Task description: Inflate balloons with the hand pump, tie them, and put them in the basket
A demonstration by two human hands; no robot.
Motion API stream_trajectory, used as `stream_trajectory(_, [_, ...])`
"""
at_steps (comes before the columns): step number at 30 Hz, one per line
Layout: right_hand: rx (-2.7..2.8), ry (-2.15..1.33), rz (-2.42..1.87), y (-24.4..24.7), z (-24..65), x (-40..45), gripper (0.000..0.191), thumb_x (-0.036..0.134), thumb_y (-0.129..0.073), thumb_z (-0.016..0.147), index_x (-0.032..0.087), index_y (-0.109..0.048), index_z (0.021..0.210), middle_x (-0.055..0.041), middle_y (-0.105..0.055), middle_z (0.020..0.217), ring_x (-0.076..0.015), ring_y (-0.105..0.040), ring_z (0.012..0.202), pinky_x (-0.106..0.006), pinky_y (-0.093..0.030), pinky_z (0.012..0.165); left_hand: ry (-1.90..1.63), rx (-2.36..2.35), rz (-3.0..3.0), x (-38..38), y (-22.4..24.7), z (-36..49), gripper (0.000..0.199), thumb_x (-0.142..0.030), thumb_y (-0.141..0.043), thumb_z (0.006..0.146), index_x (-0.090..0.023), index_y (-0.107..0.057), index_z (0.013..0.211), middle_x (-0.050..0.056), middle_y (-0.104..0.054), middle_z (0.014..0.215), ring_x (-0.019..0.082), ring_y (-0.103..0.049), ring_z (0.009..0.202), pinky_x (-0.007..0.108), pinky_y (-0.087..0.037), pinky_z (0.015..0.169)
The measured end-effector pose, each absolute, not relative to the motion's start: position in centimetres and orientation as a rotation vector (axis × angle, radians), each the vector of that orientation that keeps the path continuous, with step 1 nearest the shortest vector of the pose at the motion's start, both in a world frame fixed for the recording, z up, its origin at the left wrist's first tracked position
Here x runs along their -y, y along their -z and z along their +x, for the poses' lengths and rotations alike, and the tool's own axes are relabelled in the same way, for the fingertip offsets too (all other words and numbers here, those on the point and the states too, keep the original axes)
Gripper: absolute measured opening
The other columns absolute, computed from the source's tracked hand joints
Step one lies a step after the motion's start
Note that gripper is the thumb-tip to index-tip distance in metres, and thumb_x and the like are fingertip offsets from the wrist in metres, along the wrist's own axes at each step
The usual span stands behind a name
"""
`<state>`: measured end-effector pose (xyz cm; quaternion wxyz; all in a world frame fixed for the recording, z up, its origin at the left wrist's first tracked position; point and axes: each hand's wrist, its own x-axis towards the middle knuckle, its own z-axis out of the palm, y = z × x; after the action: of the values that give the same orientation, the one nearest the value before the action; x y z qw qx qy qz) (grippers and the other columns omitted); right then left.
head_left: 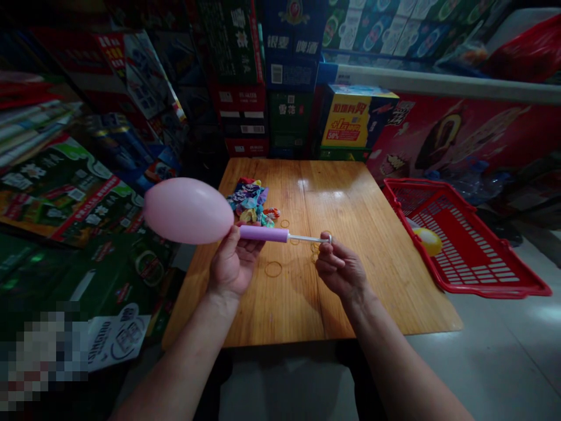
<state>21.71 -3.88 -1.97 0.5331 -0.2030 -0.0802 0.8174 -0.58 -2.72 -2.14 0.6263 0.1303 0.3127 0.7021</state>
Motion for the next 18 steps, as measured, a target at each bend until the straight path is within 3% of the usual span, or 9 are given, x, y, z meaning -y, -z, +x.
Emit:
stream_trajectory(12, [0.229,-2.020,-0.511,2.7,20.0,4.3,0.011,0.016,-0.067,0.089,0.013,-0.064,0.099,0.0038,-0.065,0.068,0.0005,-0.031,0.038,-0.012,-0.031,0.040,-1.491,-0.713,0.247,3.6,2.9,1.3,0.027,-0.034,-0.076,0.083,-0.020,-0.068,0.104,0.009,-0.076,0.105,0.024,-0.070,0.105,0.045,-0.051,0.098])
stream_trajectory(18, [0.235,-1.959,-0.458,1.8,21.9,4.0,0.006,0.014,-0.060,0.093,0.016,-0.063,0.098,0.0055,-0.064,0.068,0.0008,-0.031,0.038,-0.011,-0.031,0.040,-1.646,-0.705,0.346,3.2,1.8,-0.3,0.026,-0.035,-0.075,0.084,-0.021,-0.069,0.105,0.009,-0.075,0.108,0.025,-0.068,0.112,0.045,-0.050,0.101])
